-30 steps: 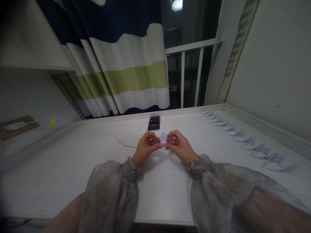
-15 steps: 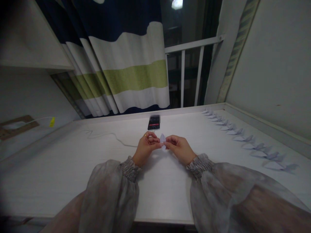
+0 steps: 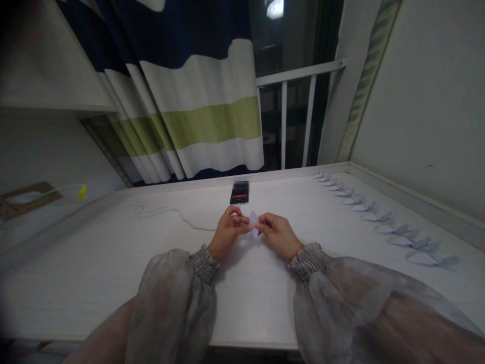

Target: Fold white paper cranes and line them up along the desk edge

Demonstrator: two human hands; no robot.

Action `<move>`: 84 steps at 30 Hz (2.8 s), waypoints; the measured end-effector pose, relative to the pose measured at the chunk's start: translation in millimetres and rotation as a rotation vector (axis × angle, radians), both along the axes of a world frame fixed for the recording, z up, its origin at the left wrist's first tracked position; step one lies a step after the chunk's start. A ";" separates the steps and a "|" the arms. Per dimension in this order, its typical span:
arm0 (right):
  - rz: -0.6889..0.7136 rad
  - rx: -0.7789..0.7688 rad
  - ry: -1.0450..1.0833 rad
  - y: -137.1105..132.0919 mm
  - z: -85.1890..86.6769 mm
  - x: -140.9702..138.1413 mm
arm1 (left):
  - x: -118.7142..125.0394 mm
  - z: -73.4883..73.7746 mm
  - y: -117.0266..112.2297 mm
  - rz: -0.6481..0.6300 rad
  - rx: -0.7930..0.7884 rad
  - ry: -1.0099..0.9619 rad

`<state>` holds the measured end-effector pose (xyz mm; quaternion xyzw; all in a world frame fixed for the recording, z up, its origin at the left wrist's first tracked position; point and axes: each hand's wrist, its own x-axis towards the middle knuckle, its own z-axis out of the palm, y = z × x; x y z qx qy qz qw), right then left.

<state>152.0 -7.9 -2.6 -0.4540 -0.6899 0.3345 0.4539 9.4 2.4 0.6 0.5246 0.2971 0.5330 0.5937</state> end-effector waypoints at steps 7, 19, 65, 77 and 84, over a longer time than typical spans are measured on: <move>0.014 0.023 -0.031 -2.3 -0.1 -1.9 | -1.8 0.6 -0.7 0.051 0.022 0.092; 0.111 -0.135 0.109 -2.0 6.5 0.7 | 0.3 2.6 0.0 0.001 -0.023 0.043; 0.142 -0.027 0.097 -6.1 5.4 1.4 | -4.6 0.2 0.1 -0.074 -0.038 -0.036; 0.140 -0.079 0.200 -8.0 8.8 0.1 | -3.2 -0.3 -0.4 -0.042 -0.031 -0.088; 0.009 -0.018 0.117 -4.9 2.5 -0.4 | -0.5 -5.4 1.1 0.153 0.110 0.149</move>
